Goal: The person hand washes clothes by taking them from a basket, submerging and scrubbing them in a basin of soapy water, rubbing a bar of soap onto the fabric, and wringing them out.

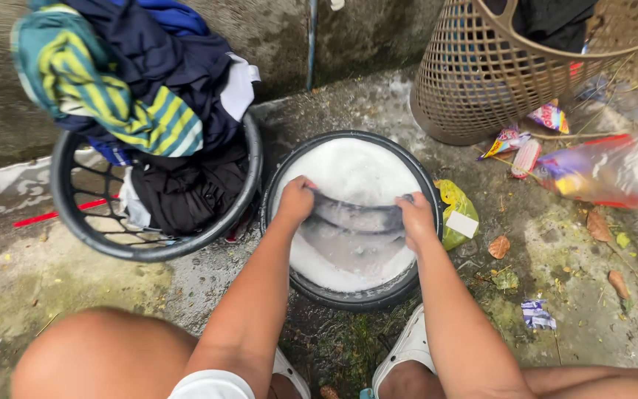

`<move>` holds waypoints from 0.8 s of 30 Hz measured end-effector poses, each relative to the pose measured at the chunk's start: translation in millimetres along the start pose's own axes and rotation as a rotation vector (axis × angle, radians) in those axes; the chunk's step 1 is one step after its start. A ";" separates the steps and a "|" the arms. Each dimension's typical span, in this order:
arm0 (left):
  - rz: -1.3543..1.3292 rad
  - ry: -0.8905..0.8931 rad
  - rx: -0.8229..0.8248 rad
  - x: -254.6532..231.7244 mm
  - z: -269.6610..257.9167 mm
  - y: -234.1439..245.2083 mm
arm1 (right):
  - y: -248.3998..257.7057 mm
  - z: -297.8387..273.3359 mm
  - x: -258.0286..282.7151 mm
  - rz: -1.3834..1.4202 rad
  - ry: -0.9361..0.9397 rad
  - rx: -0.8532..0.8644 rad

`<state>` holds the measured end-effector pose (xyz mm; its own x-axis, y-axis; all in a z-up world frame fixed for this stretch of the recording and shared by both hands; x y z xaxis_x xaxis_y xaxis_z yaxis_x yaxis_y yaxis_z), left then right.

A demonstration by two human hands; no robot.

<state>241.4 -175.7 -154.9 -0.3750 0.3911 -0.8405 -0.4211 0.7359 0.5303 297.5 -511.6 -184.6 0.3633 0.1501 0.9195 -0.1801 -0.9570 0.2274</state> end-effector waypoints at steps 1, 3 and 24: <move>-0.007 -0.014 -0.022 -25.0 -3.3 2.5 | -10.7 -24.8 42.7 0.009 0.023 0.011; -0.423 -0.217 0.187 -100.1 -18.2 -6.3 | -47.5 -93.1 139.9 -0.040 0.301 0.311; -0.361 0.405 0.186 -66.1 -84.6 -17.0 | 38.2 -174.7 445.9 0.378 0.828 0.184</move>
<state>203.5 -260.8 -99.0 -0.5364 -0.1197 -0.8354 -0.4430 0.8825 0.1580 293.0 -437.8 290.1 -0.4712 -0.1182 0.8740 0.0199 -0.9921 -0.1235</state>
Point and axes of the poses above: each hand's wrist, its own z-axis towards the middle knuckle, its own y-axis out of the back of the hand, x = y × z, the point moved 8 cm from there along z, towards the middle knuckle, and after that the axes turned 13 degrees about -x, right-handed, at the moved point
